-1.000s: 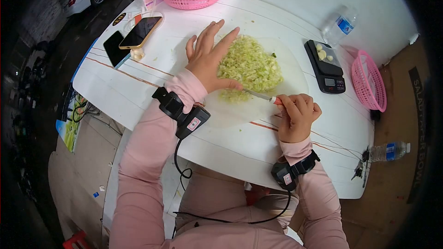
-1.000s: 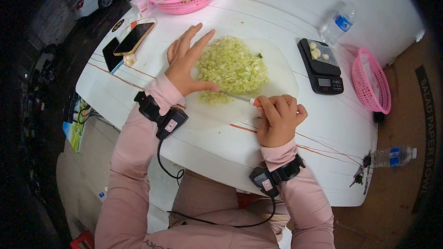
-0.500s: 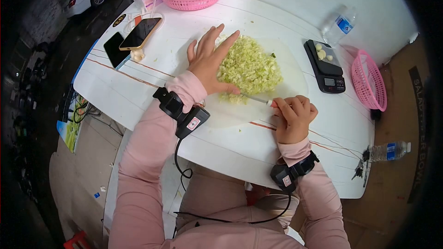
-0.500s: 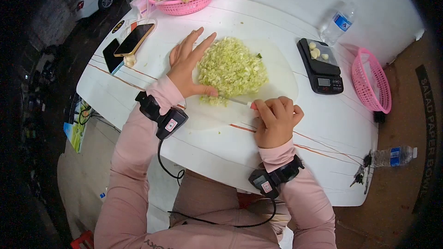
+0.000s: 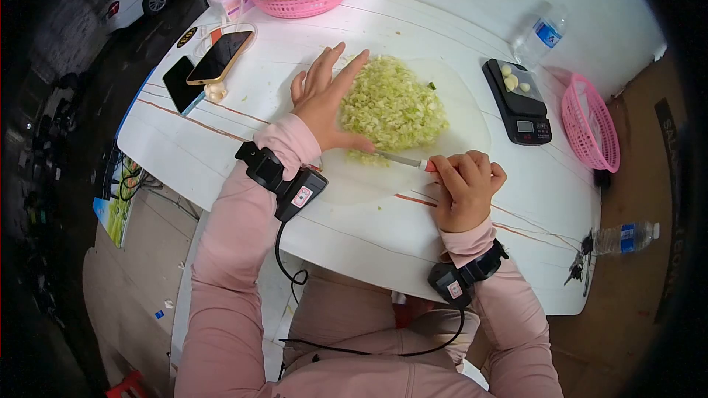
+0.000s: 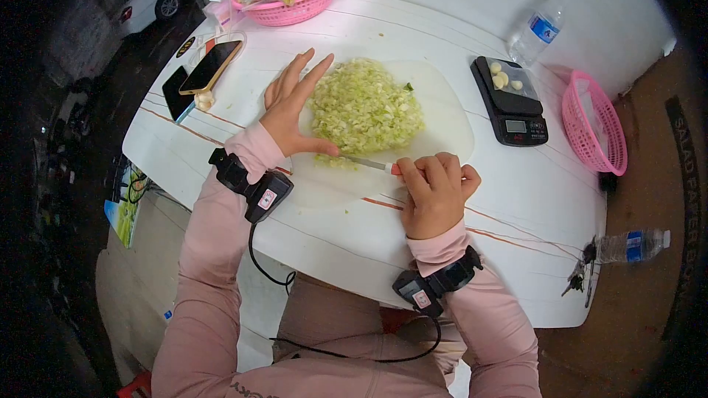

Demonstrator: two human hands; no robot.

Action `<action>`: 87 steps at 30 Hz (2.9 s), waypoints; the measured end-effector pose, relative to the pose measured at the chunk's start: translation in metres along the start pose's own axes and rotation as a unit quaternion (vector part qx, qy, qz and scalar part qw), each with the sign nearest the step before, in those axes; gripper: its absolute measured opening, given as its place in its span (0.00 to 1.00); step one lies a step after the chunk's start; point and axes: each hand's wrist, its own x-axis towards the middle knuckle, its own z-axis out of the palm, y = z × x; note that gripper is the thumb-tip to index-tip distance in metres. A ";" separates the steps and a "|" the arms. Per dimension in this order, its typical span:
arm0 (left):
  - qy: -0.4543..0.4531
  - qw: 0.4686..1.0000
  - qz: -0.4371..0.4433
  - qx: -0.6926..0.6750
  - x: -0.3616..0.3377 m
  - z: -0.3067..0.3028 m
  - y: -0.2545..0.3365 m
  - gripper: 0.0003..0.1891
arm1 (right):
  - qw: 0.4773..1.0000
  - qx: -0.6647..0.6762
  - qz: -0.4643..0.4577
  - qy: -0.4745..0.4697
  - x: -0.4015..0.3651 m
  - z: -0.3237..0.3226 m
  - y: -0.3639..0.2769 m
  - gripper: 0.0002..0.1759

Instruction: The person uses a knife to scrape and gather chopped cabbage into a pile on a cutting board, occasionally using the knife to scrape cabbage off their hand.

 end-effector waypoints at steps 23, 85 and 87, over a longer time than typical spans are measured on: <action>0.001 0.999 0.045 -0.016 0.001 -0.005 0.002 0.67 | 0.999 0.006 0.007 -0.036 0.000 -0.004 -0.001 0.25; 0.031 0.994 0.100 -0.038 0.003 -0.007 0.003 0.56 | 1.000 -0.002 0.011 -0.023 -0.001 -0.008 -0.002 0.26; 0.020 0.995 0.096 -0.032 0.003 -0.006 0.002 0.56 | 1.000 -0.004 0.012 -0.024 -0.001 -0.008 -0.002 0.26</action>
